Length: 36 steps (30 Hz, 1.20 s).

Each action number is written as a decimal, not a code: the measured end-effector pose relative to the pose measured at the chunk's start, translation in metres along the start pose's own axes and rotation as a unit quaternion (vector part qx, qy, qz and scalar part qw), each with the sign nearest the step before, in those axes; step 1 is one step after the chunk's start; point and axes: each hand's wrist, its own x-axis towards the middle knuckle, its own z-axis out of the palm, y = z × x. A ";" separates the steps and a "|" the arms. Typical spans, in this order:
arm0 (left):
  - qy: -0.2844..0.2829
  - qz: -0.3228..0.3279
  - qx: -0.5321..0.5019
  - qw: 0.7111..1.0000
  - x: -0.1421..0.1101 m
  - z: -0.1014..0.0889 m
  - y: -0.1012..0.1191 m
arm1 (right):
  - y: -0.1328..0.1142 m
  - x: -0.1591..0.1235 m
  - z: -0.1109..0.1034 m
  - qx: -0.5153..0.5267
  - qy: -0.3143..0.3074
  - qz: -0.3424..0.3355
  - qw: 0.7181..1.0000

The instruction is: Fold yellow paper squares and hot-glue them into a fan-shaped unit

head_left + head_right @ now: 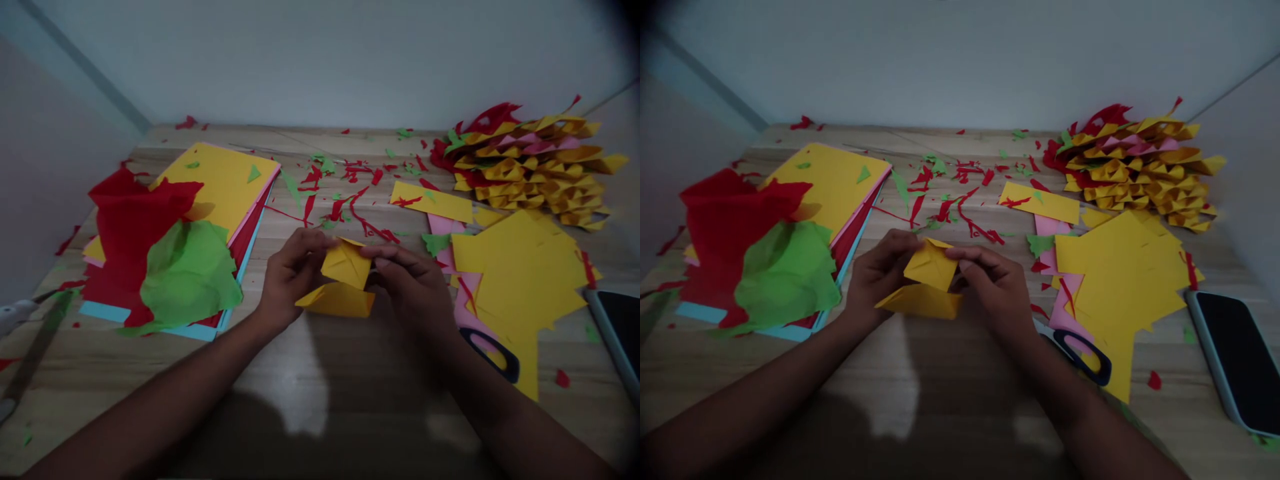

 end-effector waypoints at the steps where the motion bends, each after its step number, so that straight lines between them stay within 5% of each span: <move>1: 0.000 -0.038 -0.034 0.999 0.000 -0.001 -0.001 | -0.002 0.000 0.000 -0.017 0.009 -0.009 1.000; 4: -0.020 -0.118 -0.119 0.986 0.001 -0.002 -0.004 | -0.006 -0.002 0.003 -0.105 0.016 -0.029 0.994; 8: -0.044 -0.129 -0.076 0.988 0.003 -0.001 -0.002 | -0.004 -0.004 0.008 -0.162 -0.023 -0.042 0.986; 14: -0.014 -0.105 -0.002 0.994 0.003 0.003 0.001 | 0.002 -0.003 0.007 -0.073 -0.008 0.004 0.997; 20: -0.040 -0.096 0.007 0.995 0.002 0.002 0.000 | 0.002 0.000 0.004 -0.113 -0.020 0.022 0.993; 32: -0.232 -0.166 -0.048 0.957 0.000 -0.007 0.007 | -0.004 0.004 0.003 -0.075 0.062 0.025 0.995; 36: -0.198 -0.167 0.027 0.966 0.001 -0.006 0.008 | -0.006 0.006 0.002 -0.046 0.075 0.023 0.996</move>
